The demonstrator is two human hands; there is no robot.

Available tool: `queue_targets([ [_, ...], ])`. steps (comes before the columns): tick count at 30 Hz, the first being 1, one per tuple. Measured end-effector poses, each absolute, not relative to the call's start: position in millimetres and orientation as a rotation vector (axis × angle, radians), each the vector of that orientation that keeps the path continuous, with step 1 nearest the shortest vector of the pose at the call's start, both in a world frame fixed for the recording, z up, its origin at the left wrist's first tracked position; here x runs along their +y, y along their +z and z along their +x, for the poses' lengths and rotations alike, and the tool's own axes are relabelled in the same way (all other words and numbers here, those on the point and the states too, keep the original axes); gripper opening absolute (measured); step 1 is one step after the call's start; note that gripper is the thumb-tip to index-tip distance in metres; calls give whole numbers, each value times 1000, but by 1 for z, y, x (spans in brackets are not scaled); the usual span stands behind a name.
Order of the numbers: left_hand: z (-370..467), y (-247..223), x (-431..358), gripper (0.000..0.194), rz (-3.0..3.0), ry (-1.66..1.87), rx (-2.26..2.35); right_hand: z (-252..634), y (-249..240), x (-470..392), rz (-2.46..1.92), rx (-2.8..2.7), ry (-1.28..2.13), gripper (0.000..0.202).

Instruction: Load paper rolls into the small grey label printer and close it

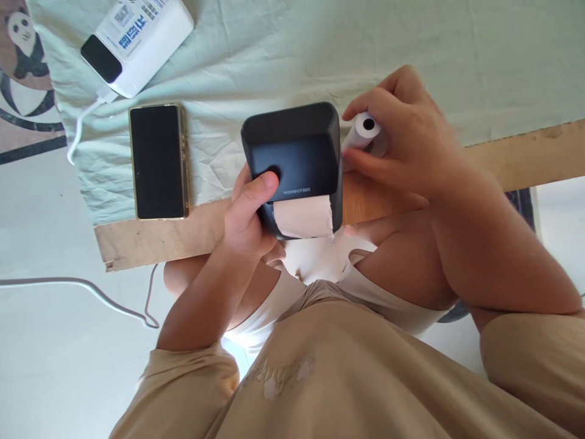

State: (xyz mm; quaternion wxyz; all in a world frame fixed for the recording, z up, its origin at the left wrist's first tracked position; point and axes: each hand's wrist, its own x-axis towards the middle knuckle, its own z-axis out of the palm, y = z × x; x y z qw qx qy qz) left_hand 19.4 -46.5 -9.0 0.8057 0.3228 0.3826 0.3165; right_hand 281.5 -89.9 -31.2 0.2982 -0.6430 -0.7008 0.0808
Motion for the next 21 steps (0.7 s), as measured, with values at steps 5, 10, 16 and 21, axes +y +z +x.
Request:
queue_targets([
  [5, 23, -10, -51, 31, 641, 802, 800, 287, -36, -85, -1709, -1886, 209, 54],
  [10, 22, -15, -50, 38, 670, 817, 752, 293, -31, -83, -1678, -1700, 144, 81],
  [16, 29, -9, -53, 44, 685, 804, 868, 325, -40, -70, -1874, -1474, -191, 75],
  [21, 30, -12, -53, 42, 705, 794, 875, 346, -51, -64, -2061, -1369, -196, 68],
])
